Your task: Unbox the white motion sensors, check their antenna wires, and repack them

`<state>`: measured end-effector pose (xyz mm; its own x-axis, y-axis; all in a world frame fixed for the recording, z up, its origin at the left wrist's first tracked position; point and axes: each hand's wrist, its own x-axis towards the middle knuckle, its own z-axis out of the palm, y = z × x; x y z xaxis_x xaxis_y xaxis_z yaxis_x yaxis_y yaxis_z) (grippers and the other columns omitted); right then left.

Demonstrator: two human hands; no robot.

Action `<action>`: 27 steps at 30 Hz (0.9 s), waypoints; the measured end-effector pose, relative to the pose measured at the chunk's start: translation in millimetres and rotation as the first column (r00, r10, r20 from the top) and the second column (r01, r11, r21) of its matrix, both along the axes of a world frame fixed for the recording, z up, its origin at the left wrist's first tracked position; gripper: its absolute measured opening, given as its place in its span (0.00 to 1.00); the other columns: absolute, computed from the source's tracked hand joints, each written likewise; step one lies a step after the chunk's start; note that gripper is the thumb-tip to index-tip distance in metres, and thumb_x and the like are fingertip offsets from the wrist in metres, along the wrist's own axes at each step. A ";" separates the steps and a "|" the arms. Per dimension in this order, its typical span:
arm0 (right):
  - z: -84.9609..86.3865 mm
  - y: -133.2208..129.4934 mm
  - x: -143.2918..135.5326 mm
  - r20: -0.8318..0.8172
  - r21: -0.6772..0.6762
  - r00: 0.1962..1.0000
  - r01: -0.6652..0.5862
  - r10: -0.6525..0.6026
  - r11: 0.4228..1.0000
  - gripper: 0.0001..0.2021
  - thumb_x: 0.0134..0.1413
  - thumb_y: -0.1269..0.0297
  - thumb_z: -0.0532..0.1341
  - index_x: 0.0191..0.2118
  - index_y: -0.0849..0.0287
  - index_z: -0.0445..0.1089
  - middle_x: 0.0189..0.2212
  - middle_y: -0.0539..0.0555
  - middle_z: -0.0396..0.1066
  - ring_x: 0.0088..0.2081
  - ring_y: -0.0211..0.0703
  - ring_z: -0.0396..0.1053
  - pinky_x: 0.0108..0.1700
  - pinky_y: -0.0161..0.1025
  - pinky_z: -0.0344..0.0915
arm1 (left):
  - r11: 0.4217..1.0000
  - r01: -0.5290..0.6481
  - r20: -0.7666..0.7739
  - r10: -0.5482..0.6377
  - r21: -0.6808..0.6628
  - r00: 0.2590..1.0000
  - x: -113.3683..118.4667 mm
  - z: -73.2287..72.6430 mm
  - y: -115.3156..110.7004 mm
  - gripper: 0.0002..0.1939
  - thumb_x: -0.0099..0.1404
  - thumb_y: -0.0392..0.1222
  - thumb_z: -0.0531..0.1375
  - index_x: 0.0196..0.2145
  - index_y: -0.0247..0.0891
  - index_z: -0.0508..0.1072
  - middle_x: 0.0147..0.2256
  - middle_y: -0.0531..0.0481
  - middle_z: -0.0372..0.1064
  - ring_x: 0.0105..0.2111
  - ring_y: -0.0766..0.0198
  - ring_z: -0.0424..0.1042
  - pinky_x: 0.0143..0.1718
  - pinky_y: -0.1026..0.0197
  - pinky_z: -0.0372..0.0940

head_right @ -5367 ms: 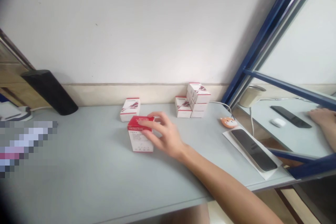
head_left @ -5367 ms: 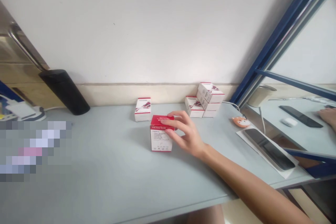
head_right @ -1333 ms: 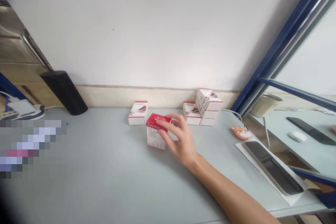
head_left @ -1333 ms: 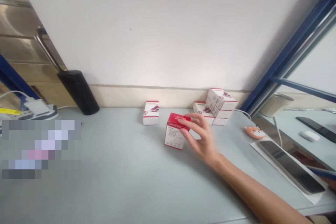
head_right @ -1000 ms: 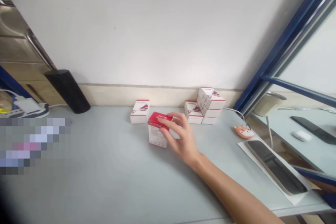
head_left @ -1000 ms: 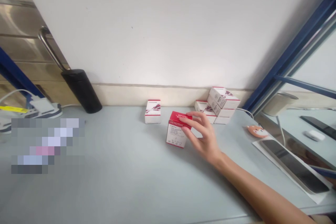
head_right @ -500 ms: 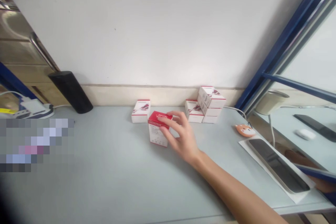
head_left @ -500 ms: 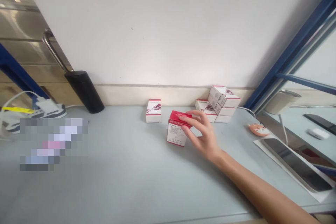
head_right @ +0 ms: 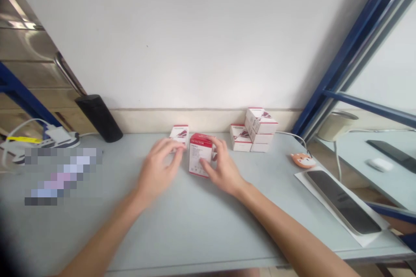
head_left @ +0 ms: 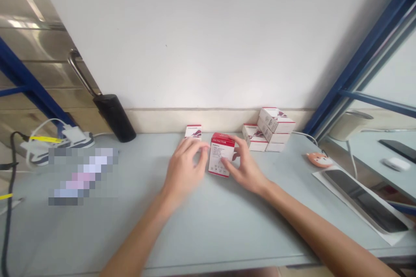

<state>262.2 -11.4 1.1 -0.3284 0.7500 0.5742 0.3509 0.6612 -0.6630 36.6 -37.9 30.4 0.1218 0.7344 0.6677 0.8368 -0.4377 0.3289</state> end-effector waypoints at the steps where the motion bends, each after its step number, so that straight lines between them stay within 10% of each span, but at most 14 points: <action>1: -1.1 1.3 0.1 -0.001 -0.031 1.000 -0.025 0.025 0.999 0.36 0.67 0.61 0.63 0.74 0.51 0.46 0.62 0.65 0.66 0.50 0.49 0.75 0.51 0.50 0.76 | 0.999 -0.017 -0.029 0.016 -0.028 0.999 -2.2 -2.7 8.4 0.14 0.78 0.42 0.54 0.56 0.43 0.74 0.56 0.43 0.73 0.56 0.54 0.73 0.58 0.48 0.70; 5: -3.1 5.4 3.0 0.009 -0.113 0.997 -0.075 0.076 0.991 0.45 0.65 0.60 0.65 0.77 0.51 0.36 0.59 0.64 0.72 0.43 0.46 0.78 0.48 0.48 0.77 | 0.974 -0.115 -0.310 0.050 -0.193 0.949 -20.8 -21.6 43.1 0.24 0.74 0.41 0.57 0.66 0.45 0.68 0.70 0.43 0.60 0.69 0.40 0.59 0.66 0.37 0.60; 10: 8.5 9.2 4.0 0.160 0.076 0.946 0.273 -0.282 0.959 0.40 0.62 0.56 0.66 0.74 0.45 0.50 0.59 0.63 0.71 0.41 0.51 0.77 0.39 0.46 0.75 | 0.976 -0.125 -0.339 0.058 -0.179 0.939 -46.3 -30.9 51.6 0.25 0.75 0.36 0.52 0.66 0.52 0.68 0.69 0.50 0.63 0.67 0.50 0.62 0.63 0.45 0.63; 14: 35.0 11.2 -21.3 0.461 0.183 0.769 0.406 -0.443 0.895 0.34 0.65 0.58 0.62 0.73 0.39 0.53 0.51 0.60 0.71 0.28 0.46 0.74 0.31 0.42 0.70 | 0.979 -0.116 -0.340 0.053 -0.170 0.939 -53.7 -26.7 49.3 0.29 0.71 0.30 0.53 0.65 0.52 0.69 0.67 0.50 0.66 0.65 0.51 0.65 0.59 0.46 0.65; 19: 62.3 32.7 -91.7 0.745 0.253 0.510 0.380 -0.430 0.890 0.34 0.68 0.68 0.56 0.75 0.47 0.49 0.61 0.69 0.66 0.41 0.53 0.79 0.40 0.45 0.72 | 0.981 -0.084 -0.275 0.033 -0.177 0.961 -56.3 -24.6 47.4 0.32 0.67 0.24 0.54 0.64 0.49 0.70 0.67 0.51 0.66 0.64 0.51 0.65 0.61 0.48 0.65; 27: 54.8 79.9 -155.2 0.738 0.062 0.589 0.427 -0.329 0.902 0.20 0.73 0.58 0.54 0.60 0.66 0.71 0.55 0.75 0.70 0.54 0.62 0.73 0.51 0.52 0.72 | 0.985 -0.086 -0.146 0.064 -0.151 0.987 -62.7 -29.0 46.7 0.29 0.65 0.24 0.57 0.61 0.41 0.72 0.57 0.44 0.76 0.58 0.47 0.70 0.57 0.48 0.70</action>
